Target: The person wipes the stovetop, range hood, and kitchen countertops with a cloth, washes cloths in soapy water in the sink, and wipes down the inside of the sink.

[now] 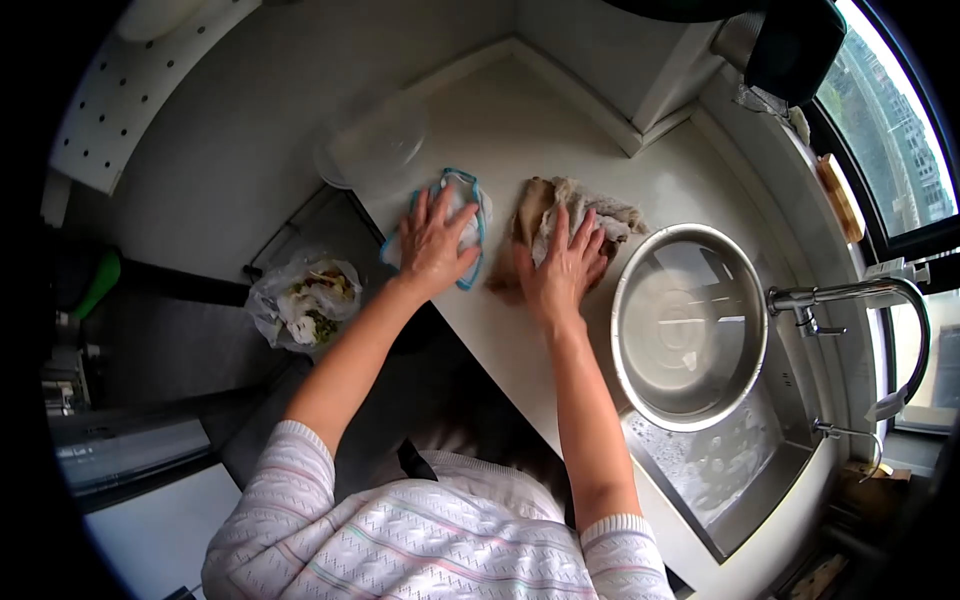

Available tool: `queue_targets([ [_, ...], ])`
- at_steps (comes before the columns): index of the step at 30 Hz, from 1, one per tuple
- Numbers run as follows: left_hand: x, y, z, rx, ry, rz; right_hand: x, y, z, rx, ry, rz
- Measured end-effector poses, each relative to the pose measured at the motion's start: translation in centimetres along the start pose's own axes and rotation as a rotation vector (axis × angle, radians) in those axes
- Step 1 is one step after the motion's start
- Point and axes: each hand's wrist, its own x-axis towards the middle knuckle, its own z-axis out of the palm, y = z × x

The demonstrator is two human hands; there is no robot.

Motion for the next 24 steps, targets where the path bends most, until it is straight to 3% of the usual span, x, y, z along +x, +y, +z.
queue_targets([
  [2,-0.7,-1.8,0.0,-0.019,-0.077,-0.018,3.4,0.1,4.5,-0.278,-0.026,0.097],
  [4,-1.6,-3.6,0.5,-0.180,0.015,0.124,7.0,-0.2,7.1,-0.332,0.066,0.107],
  [7,-3.2,-4.4,-1.5,-0.465,0.048,0.101,12.8,-0.6,8.9,-0.359,0.055,0.090],
  [10,-4.9,-5.6,-3.2,-0.979,-0.017,-0.236,16.6,-1.1,9.2,-0.395,0.016,0.022],
  [13,-5.2,-5.8,-3.9,-1.147,-0.053,-0.405,17.0,-1.5,10.1,-0.402,-0.009,-0.066],
  [16,-2.7,-4.0,-4.9,-1.019,0.087,-0.231,11.8,-3.2,10.6,-0.328,0.015,-0.296],
  [18,-0.4,-3.3,-4.9,-0.915,0.170,-0.161,6.0,-5.2,7.5,-0.234,-0.109,-0.468],
  [24,5.6,-2.9,0.2,-0.574,0.322,0.091,-8.9,-1.8,0.5,-0.191,-0.310,-0.445],
])
